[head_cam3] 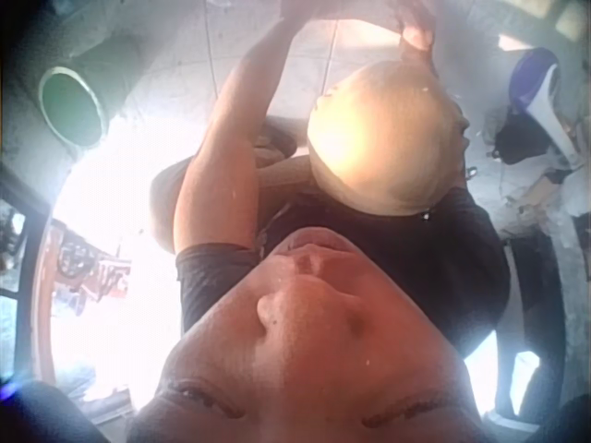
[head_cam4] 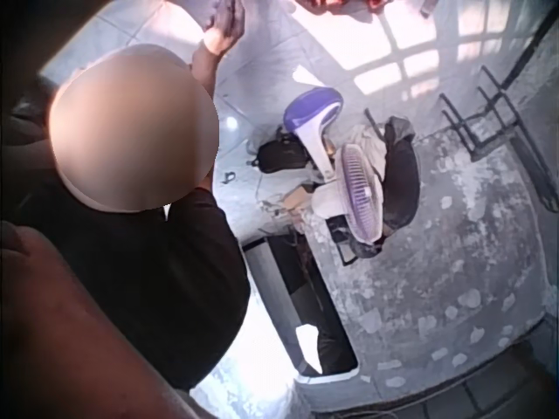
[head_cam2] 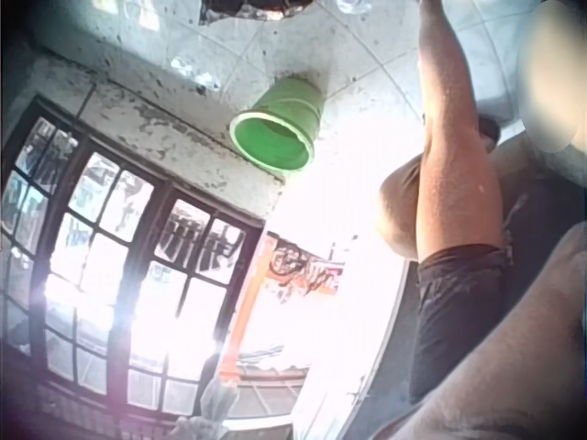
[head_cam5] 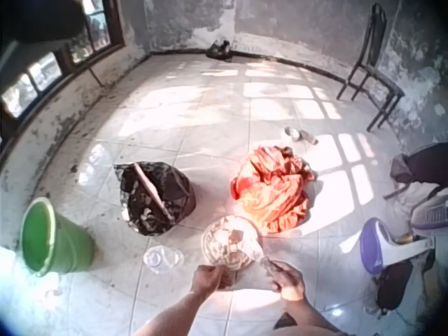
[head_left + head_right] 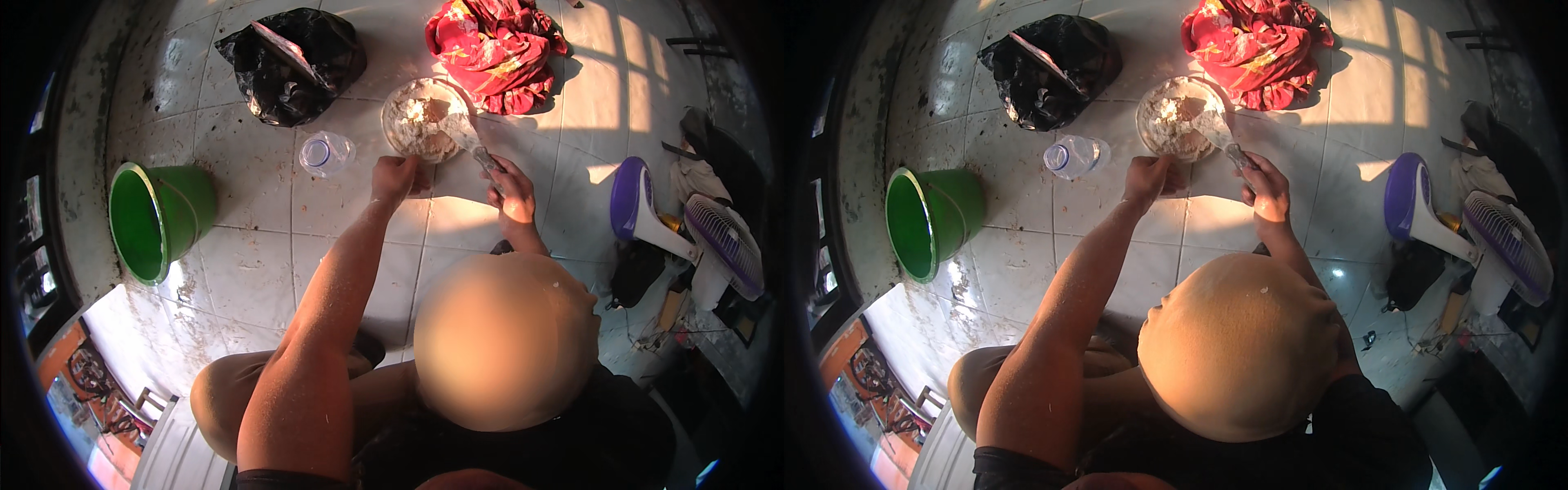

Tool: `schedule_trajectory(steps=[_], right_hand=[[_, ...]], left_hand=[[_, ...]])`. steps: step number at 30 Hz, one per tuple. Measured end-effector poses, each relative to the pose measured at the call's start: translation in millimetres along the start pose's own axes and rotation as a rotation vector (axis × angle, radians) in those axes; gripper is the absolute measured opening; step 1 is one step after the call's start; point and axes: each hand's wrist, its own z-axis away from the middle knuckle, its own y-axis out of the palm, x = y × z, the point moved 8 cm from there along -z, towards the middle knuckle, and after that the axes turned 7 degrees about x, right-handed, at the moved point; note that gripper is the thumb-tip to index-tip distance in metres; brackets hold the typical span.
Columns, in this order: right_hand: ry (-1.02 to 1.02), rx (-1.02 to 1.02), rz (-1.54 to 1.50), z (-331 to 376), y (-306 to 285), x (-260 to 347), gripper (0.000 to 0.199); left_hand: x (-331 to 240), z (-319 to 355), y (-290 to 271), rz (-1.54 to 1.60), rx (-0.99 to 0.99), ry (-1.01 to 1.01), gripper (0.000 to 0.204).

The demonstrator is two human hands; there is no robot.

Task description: The person sits on the floor and mixes a white powder in a bowl with a plastic bottle used as a tool. They briefly stand to refill the bottle at an outdoor tap, then return to the floor to continue mixing the powder.

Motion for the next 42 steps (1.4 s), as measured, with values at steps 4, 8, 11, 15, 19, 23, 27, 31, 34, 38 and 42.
schedule_trajectory(steps=[4,8,11,15,19,23,27,31,34,38,42], right_hand=[[0.019,-0.086,0.121,11.2,-9.2,0.1,0.038],[-0.148,-0.079,0.307,21.3,-13.5,-11.9,0.035],[-0.33,-0.115,0.317,30.8,-8.9,-16.4,0.032],[-0.487,-0.142,0.425,35.0,-2.3,-12.9,0.029],[-0.408,-0.1,0.335,22.2,2.7,-28.6,0.031],[-0.182,-0.052,0.073,13.0,5.1,-64.8,0.037],[-0.134,0.047,-0.11,-8.2,17.7,-76.4,0.041],[-0.051,0.054,-0.219,-22.4,36.8,-72.6,0.043],[-0.049,0.087,-0.287,-30.9,38.5,-73.5,0.044],[-0.156,0.141,0.104,-37.0,20.2,-54.4,0.043],[-0.548,0.062,0.743,-21.2,37.8,19.1,0.044]], left_hand=[[5.3,-1.4,-2.7,0.067,0.051,0.029,0.044],[6.5,-1.3,-2.5,0.133,0.081,0.012,0.046],[3.0,0.4,-3.1,0.084,0.05,-0.003,0.046],[-5.5,3.7,-1.9,0.03,-0.017,-0.006,0.047],[-16.1,11.6,-1.7,-0.017,-0.118,-0.013,0.045],[-8.7,2.1,-5.5,0.013,-0.073,-0.047,0.041],[-10.3,-1.2,-5.8,0.002,-0.041,-0.047,0.041],[-10.6,-1.6,-5.0,-0.01,-0.001,-0.033,0.04],[-9.9,-1.0,-4.6,-0.006,0.005,-0.053,0.04],[-10.8,-0.6,-5.2,-0.03,-0.012,-0.061,0.041],[-11.7,-0.9,-4.3,-0.056,0.002,-0.063,0.041]])
